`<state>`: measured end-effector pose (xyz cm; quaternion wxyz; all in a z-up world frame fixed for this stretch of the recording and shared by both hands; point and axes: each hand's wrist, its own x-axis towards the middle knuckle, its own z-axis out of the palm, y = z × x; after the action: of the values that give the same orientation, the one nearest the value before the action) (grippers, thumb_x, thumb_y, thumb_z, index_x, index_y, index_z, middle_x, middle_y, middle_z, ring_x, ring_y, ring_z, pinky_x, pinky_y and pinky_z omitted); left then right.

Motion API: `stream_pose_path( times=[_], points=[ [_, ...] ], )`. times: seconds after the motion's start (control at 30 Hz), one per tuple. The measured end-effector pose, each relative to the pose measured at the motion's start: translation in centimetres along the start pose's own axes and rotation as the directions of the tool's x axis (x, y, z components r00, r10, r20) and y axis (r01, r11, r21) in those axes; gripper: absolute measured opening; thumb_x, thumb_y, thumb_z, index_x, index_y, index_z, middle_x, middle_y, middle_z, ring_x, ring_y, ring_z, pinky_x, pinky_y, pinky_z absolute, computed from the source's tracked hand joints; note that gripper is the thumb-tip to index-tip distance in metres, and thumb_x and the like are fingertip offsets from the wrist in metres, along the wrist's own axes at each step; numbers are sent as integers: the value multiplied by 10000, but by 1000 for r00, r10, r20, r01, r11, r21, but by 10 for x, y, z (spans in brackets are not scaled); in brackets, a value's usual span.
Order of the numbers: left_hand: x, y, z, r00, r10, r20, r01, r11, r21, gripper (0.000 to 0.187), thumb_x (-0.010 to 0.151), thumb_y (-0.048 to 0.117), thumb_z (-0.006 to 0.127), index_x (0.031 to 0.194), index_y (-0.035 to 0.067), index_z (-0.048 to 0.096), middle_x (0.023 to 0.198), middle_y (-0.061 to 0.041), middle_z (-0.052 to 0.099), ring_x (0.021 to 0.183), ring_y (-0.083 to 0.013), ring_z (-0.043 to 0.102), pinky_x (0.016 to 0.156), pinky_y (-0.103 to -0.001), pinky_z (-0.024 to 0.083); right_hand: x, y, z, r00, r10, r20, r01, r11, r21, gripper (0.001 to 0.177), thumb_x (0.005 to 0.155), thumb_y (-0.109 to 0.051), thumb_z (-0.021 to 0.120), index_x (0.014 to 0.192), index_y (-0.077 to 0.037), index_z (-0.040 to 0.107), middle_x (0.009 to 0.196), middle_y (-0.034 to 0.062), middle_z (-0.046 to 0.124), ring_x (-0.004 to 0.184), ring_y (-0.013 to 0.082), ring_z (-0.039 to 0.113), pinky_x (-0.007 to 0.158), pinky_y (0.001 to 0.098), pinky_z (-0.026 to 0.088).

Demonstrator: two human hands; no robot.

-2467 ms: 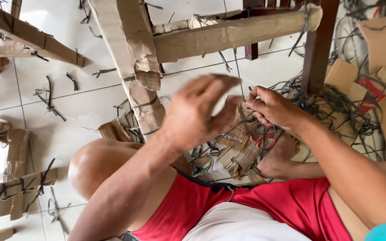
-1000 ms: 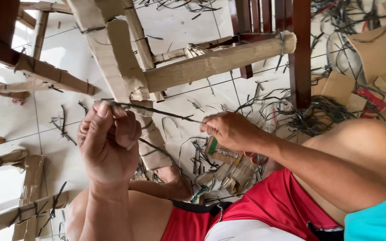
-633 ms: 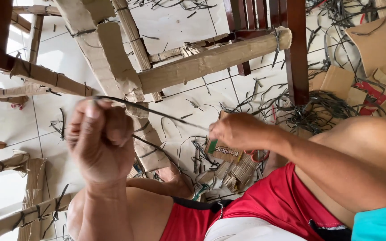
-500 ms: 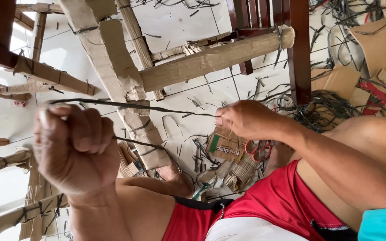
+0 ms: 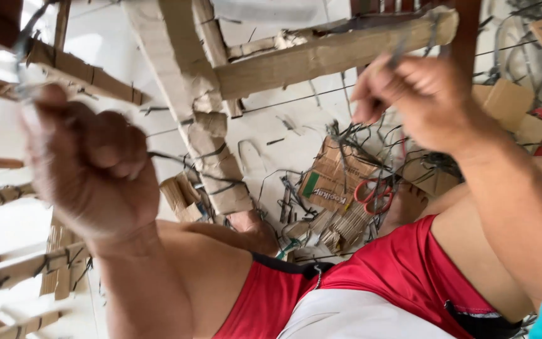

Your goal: Tying black strings around cardboard-wrapped chair legs to secure the packaging for transport.

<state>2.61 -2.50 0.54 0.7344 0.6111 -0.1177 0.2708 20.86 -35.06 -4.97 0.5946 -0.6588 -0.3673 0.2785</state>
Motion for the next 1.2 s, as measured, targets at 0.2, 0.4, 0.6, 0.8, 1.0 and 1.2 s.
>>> stream_pose_path(
  times=[0.2,0.4,0.6,0.8,1.0,1.2],
  points=[
    [-2,-13,25,983,-108,-149,107,994,-14,138,1141,236,634,1179,153,738,725,32,596,488,-42,414,448,-203,350,-1,-17,5,980,-9,-197,10,1000,6,347,1159,-260,444,1106,49,592,888,132,621,791,216,679,762,293,607],
    [-5,-24,44,981,-186,-56,186,982,10,137,1079,192,657,1121,76,715,725,26,596,566,-41,467,506,-193,369,4,-22,3,992,-76,-103,65,992,-111,261,1145,-117,441,1095,80,606,881,164,648,714,206,654,700,296,589],
    [-1,-18,67,927,-355,-124,367,925,98,177,1060,150,630,1088,-4,714,678,58,509,585,-28,431,557,-169,376,3,-30,-3,996,50,-74,-80,864,-497,261,1077,37,531,829,81,602,997,125,740,772,182,647,672,301,513],
    [2,-35,81,931,-364,29,346,905,246,218,1050,205,613,1087,9,702,689,27,523,597,-66,465,556,-224,423,-5,-35,11,866,-494,-82,362,730,-580,803,881,147,578,1623,110,273,1594,334,397,1455,480,434,1294,657,407],
    [8,-36,105,855,-474,213,320,803,503,193,991,178,648,981,3,728,648,0,598,511,-57,449,439,-222,360,1,-25,33,913,-360,190,392,650,-651,359,1028,-249,579,1140,83,653,872,140,731,625,224,653,628,360,563],
    [10,-24,95,840,-527,130,452,811,371,346,1024,349,553,876,60,672,582,76,406,483,-37,333,461,-220,276,-41,144,-129,871,-296,-391,287,954,-83,264,1209,-213,340,952,-163,374,800,23,402,694,138,319,719,311,284]
  ],
)
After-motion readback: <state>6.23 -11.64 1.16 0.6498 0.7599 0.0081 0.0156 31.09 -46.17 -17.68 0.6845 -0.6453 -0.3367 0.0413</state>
